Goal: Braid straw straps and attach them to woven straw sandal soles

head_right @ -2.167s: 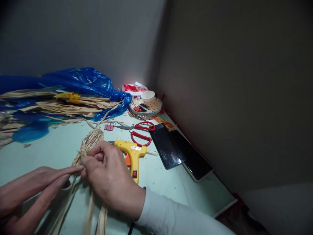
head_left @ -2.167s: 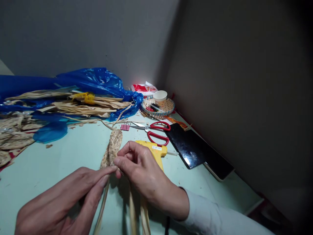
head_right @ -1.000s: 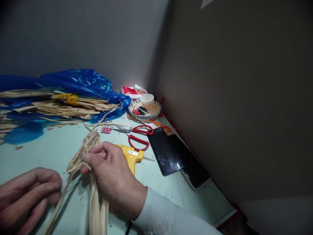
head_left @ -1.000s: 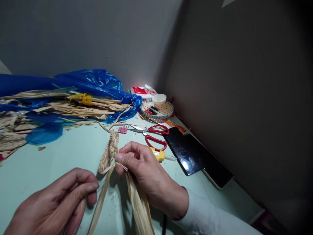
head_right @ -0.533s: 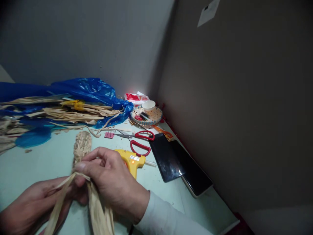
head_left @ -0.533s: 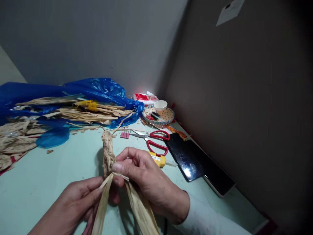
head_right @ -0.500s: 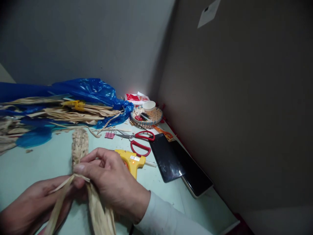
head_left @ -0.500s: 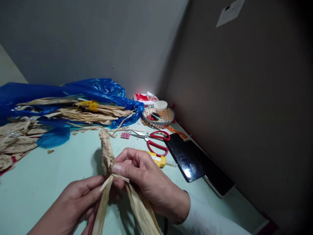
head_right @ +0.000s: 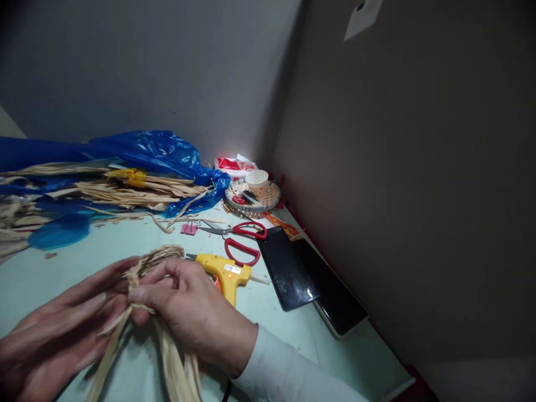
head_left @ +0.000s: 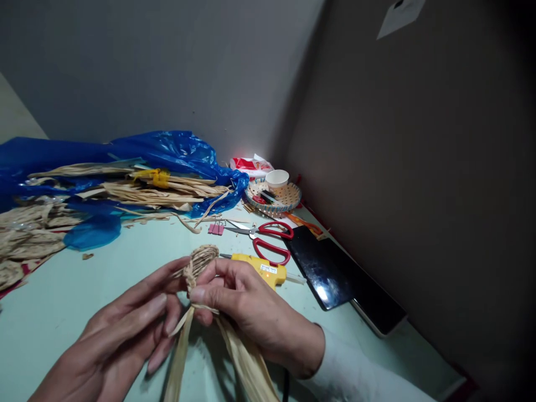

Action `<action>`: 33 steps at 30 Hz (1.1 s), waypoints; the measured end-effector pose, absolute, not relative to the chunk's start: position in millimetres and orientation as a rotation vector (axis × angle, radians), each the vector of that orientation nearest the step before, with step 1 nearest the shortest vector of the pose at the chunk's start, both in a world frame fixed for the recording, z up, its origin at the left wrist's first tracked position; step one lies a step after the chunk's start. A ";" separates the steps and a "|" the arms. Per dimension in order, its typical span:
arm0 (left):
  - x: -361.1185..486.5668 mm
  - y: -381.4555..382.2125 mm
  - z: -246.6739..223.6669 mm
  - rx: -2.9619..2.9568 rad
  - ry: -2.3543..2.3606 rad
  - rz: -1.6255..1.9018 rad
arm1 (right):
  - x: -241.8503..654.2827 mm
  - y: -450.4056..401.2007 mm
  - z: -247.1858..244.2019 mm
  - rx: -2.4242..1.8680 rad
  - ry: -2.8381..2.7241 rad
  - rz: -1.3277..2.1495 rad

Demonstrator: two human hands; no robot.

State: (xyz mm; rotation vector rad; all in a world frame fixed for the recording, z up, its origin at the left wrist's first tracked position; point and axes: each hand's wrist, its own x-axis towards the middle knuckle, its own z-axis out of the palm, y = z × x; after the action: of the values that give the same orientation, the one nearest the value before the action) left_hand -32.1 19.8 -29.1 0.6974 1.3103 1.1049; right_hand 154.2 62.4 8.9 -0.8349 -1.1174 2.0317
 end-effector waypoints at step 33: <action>-37.5 24.6 -29.1 1.184 1.329 0.800 | 163.2 51.0 16.5 -1.034 -2.237 1.229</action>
State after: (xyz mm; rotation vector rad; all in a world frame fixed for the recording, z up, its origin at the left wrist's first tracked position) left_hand -37.5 24.6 -29.1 1.1845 1.3285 0.8003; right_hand 163.2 51.0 16.5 -1.0341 -2.2371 1.2286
